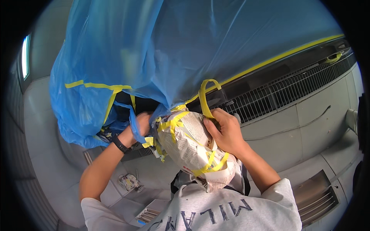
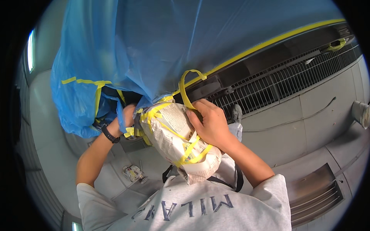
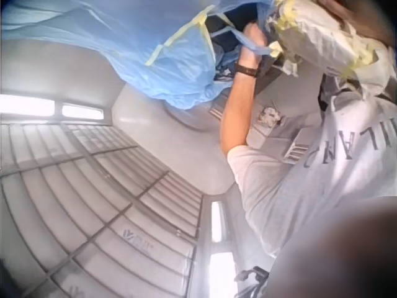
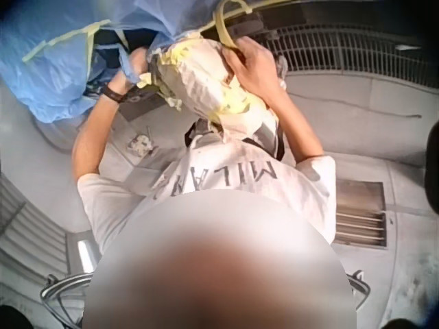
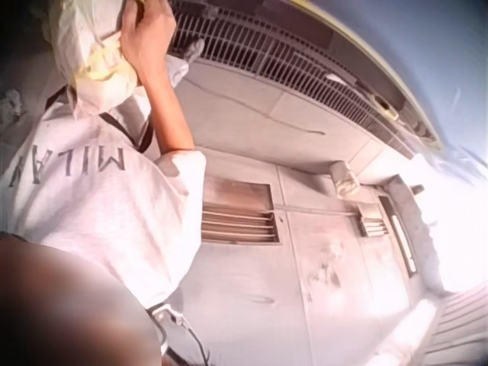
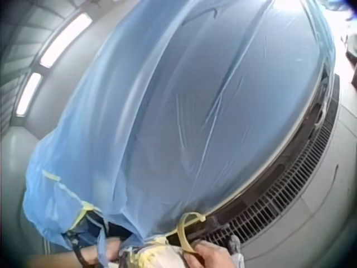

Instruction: The person removes blue plastic sheeting and yellow masking tape from the exterior and interior of a car. They peel tape from the hood, windshield, door frames, and interior door panels, then gather the removed materials.

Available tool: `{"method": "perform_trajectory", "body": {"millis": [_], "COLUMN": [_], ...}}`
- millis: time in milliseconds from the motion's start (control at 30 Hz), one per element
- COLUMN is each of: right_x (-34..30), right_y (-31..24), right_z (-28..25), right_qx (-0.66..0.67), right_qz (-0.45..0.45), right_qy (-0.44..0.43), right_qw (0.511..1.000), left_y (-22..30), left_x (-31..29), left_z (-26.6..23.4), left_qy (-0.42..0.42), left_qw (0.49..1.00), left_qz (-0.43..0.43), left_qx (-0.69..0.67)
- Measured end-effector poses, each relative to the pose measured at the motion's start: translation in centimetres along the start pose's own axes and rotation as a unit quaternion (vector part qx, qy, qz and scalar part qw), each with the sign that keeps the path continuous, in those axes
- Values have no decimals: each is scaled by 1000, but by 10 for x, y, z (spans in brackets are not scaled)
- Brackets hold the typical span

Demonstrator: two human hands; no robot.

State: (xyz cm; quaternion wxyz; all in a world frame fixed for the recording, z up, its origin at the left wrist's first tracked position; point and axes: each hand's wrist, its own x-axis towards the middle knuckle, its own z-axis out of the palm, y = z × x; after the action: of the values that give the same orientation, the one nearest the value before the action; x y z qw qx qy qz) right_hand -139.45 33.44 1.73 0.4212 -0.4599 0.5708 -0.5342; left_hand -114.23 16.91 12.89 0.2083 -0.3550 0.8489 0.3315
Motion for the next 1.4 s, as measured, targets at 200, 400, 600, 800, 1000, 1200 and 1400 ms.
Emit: {"method": "perform_trajectory", "body": {"millis": [200, 400, 600, 800, 1000, 1200, 1400], "right_x": [-16, -22, -20, -17, -11, 8, 9], "right_y": [-4, 2, 3, 4, 9, 5, -18], "right_z": [-15, -18, -15, -19, -25, -43, -65], "right_qx": [-33, -39, -36, -22, 31, 4, 194], "right_qz": [-20, -38, -50, -49, -22, -70, 45], "right_qy": [6, 27, 26, 13, 30, 33, -1], "right_qw": [999, 998, 998, 998, 999, 997, 980], "left_y": [-21, -44, -10, 61, 112, 153, 162], "left_x": [6, -3, -4, 16, 99, 128, 95], "left_z": [-6, -15, -33, -50, -32, -41, -106], "left_qy": [-73, -84, -71, 33, -36, 84, 94], "left_qw": [944, 948, 967, 993, 986, 970, 963], "left_qz": [-82, -160, -40, 79, -116, 192, 169], "left_qx": [-310, -261, 243, 82, 112, -122, -187]}}
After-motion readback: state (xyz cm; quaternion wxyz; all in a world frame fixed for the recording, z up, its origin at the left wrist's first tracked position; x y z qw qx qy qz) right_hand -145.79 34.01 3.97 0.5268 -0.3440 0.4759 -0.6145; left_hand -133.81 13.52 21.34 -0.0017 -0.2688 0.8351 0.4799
